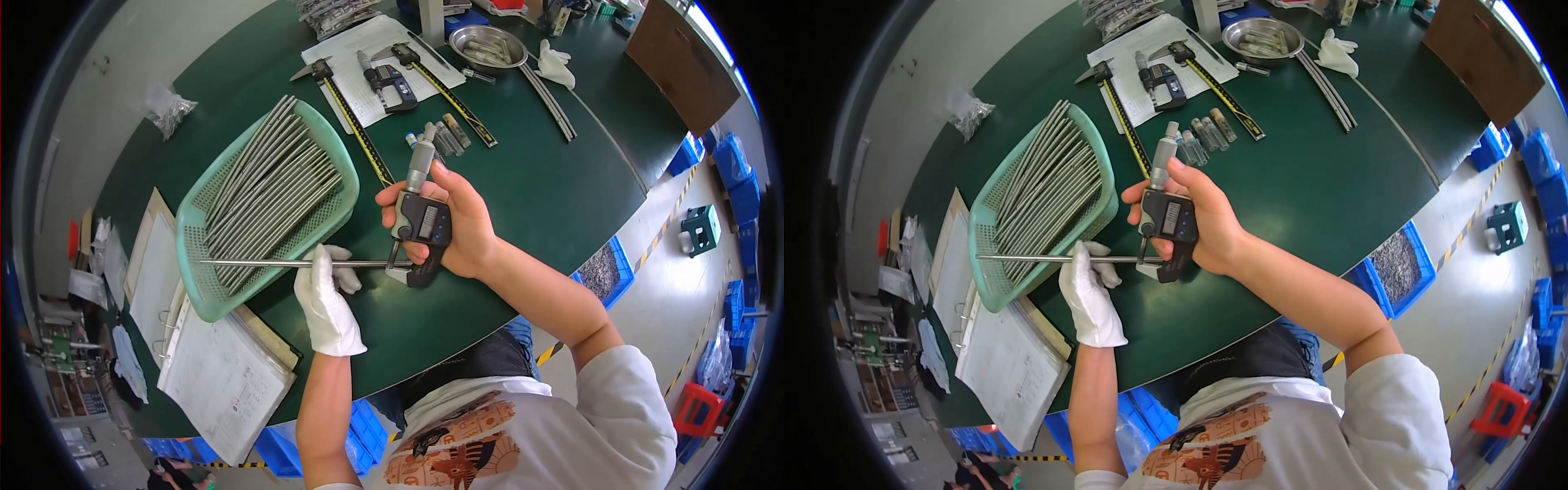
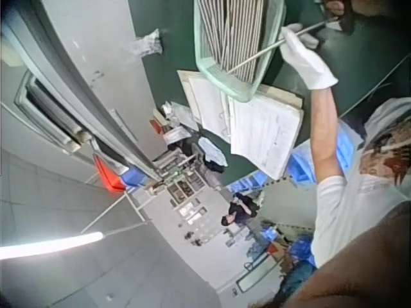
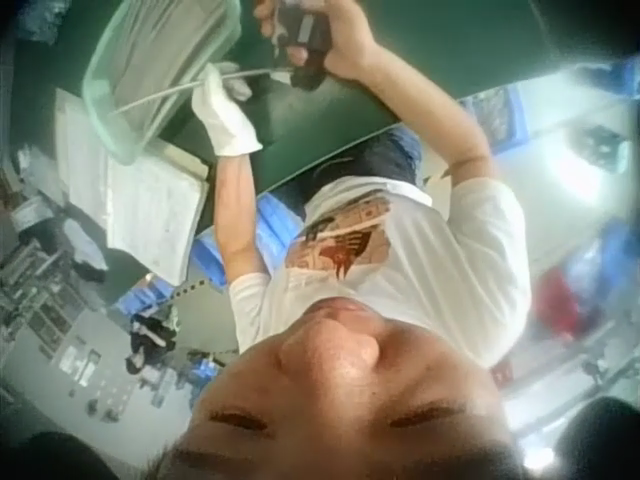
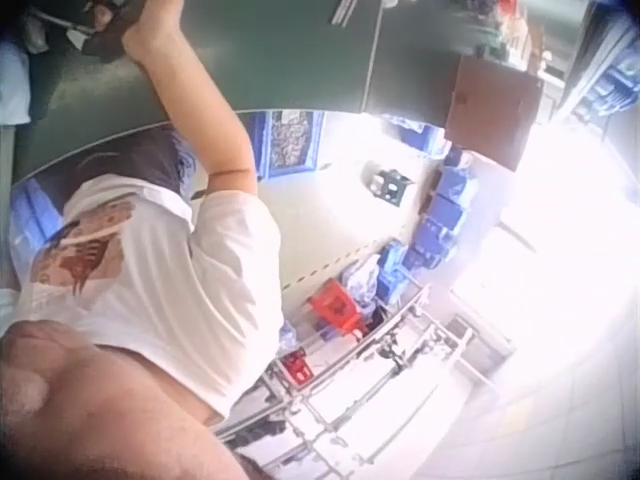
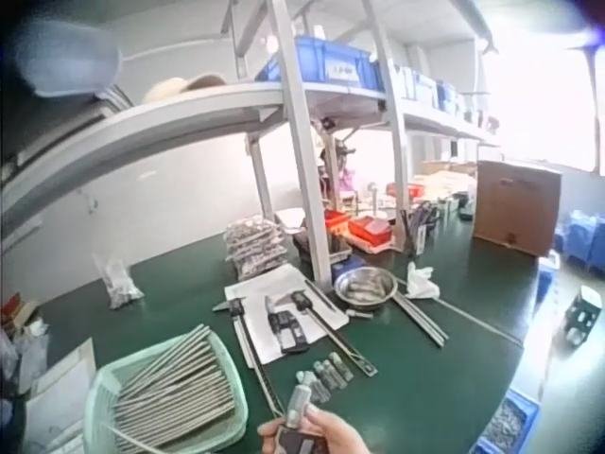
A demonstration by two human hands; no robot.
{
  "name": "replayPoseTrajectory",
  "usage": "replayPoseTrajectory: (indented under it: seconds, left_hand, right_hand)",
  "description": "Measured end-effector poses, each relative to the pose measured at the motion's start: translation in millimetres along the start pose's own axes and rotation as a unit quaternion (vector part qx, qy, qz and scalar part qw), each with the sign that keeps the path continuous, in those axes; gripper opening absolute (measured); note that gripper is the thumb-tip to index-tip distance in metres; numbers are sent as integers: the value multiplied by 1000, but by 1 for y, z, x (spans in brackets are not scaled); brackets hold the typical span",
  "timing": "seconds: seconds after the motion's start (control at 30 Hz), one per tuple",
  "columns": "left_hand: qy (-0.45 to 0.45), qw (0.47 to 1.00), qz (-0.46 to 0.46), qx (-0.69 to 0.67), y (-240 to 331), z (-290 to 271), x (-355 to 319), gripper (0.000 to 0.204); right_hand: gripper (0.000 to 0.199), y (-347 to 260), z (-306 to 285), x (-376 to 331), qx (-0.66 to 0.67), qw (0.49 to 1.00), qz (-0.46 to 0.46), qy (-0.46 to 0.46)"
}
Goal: Measuring the dimensions of metal rods using a digital micrometer for quality control.
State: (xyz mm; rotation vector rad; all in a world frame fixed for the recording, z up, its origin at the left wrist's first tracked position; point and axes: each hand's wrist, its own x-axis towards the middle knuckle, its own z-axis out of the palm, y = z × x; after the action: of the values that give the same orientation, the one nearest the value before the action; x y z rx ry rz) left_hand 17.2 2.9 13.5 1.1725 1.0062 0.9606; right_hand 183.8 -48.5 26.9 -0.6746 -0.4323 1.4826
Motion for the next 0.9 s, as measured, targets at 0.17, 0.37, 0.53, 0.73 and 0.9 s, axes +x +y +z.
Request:
replayPoseTrajectory:
  seconds: [0.17,0.37,0.53,0.73,0.9]
  left_hand:
    - [-4,999,31,8,-4,-1,2,37]
    - [-6,999,35,5,-3,-1,2,37]
    - [-3,1000,25,0,-4,-2,2,37]
    - [-4,1000,20,-4,-2,-1,1,36]
    - [-9,1000,7,-9,-2,-2,2,35]
  right_hand:
    - [66,-1,-4,-3,37,997,-9,-60]
    - [68,0,4,-5,9,998,-7,-62]
    - [64,3,5,-6,5,997,-32,-67]
    - [42,2,-1,0,-32,997,-37,-59]
    - [50,3,2,0,2,1000,-27,5]
